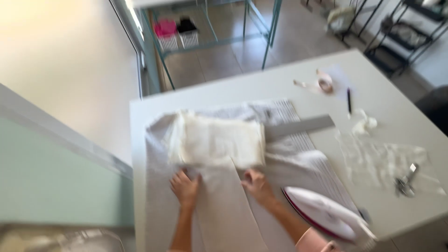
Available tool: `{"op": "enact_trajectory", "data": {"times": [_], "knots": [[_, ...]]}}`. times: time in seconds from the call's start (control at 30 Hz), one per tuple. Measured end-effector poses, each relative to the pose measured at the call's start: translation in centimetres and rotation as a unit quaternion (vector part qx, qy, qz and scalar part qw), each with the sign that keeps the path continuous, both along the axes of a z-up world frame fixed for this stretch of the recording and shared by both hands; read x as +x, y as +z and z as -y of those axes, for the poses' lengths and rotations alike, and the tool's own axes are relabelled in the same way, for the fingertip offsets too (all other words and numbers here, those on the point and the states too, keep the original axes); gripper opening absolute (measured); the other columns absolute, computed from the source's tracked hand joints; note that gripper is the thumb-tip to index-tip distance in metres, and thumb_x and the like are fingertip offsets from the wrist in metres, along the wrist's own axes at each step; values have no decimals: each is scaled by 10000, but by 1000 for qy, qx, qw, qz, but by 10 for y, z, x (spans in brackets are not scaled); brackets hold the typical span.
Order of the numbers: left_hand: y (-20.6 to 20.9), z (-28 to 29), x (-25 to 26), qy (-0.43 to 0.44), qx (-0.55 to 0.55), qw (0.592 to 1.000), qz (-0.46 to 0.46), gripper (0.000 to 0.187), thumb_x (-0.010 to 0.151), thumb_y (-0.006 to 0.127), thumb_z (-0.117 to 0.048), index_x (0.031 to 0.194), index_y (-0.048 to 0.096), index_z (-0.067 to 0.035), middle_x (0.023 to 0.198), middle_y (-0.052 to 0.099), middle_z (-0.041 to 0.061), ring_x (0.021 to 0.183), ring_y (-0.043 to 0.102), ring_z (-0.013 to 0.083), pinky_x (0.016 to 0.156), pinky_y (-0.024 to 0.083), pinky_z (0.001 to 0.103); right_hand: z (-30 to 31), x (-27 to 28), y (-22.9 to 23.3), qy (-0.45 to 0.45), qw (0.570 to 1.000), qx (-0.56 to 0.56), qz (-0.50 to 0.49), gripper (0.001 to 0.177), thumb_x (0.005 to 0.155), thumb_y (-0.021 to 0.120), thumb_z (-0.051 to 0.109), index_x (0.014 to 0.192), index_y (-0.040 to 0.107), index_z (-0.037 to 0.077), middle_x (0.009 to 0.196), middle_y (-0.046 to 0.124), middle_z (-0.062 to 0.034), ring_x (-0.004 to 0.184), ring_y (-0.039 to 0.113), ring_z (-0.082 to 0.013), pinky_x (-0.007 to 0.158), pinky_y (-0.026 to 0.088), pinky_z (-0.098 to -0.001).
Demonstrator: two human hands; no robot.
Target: Ironing and folding small pieces of white fabric on a workshop table.
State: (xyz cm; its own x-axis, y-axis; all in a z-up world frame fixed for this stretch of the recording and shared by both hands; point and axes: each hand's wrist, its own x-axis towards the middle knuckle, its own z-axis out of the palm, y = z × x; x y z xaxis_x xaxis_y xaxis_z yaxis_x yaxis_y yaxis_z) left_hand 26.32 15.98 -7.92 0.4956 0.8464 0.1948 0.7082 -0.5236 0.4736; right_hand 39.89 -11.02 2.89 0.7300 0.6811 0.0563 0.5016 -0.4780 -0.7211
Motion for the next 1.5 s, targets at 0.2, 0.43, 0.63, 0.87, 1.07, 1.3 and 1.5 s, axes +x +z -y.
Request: {"op": "enact_trajectory", "data": {"times": [0.2, 0.43, 0.63, 0.87, 1.07, 1.3, 1.5], "knots": [[49, 10, -5, -55, -130, 986, -88, 301, 817, 727, -497, 931, 746, -219, 1090, 631, 34, 1099, 547, 284, 955, 428, 480, -70, -13, -33, -87, 990, -115, 2, 491, 809, 831, 279, 1176, 602, 46, 867, 703, -70, 689, 685, -165, 658, 617, -289], [113, 21, -58, -170, -447, 823, 306, 150, 961, 673, -153, 962, 571, -44, 783, 622, 42, 717, 632, 154, 628, 515, 290, -61, -44, 43, -86, 975, -5, -202, 283, 845, 775, 283, 1012, 766, 54, 660, 668, -14, 546, 529, -107, 529, 451, -269], [136, -14, -96, -228, -503, 715, 429, 312, 866, 765, -83, 1107, 577, -20, 886, 755, 188, 622, 691, 228, 520, 590, 318, -52, -107, 106, 20, 955, 104, -276, 273, 778, 811, 178, 1008, 777, 36, 773, 803, -46, 641, 705, -110, 574, 584, -253], [241, -48, -163, -442, -420, 724, 322, 447, 798, 807, 58, 1196, 623, -28, 827, 689, 110, 728, 684, 185, 671, 577, 283, -34, -180, 77, 54, 941, 96, -319, 325, 845, 681, 188, 1148, 754, 95, 926, 754, 44, 855, 625, -41, 758, 480, -232], [331, -20, -118, -496, -266, 815, 139, 202, 743, 800, -105, 941, 763, -92, 817, 863, 27, 574, 773, 135, 533, 642, 221, -2, -206, 38, 119, 881, 136, -438, 394, 971, 519, 173, 1310, 704, 99, 1183, 724, 64, 1143, 596, -31, 1021, 392, -235], [218, 37, -22, -582, -337, 738, 54, 380, 745, 808, -20, 1112, 715, -57, 878, 794, 47, 721, 754, 163, 632, 617, 268, 59, -182, 83, -48, 897, 121, -423, 291, 848, 788, 142, 1083, 753, -26, 680, 734, -46, 506, 666, -106, 455, 545, -243], [133, 95, 27, -534, -431, 725, -51, 318, 820, 731, -40, 1136, 692, -32, 926, 755, 149, 877, 713, 307, 842, 545, 459, 113, -160, -7, -152, 982, -42, -108, 363, 805, 828, 390, 653, 633, 124, 478, 651, -61, 443, 673, -230, 423, 492, -316]]}}
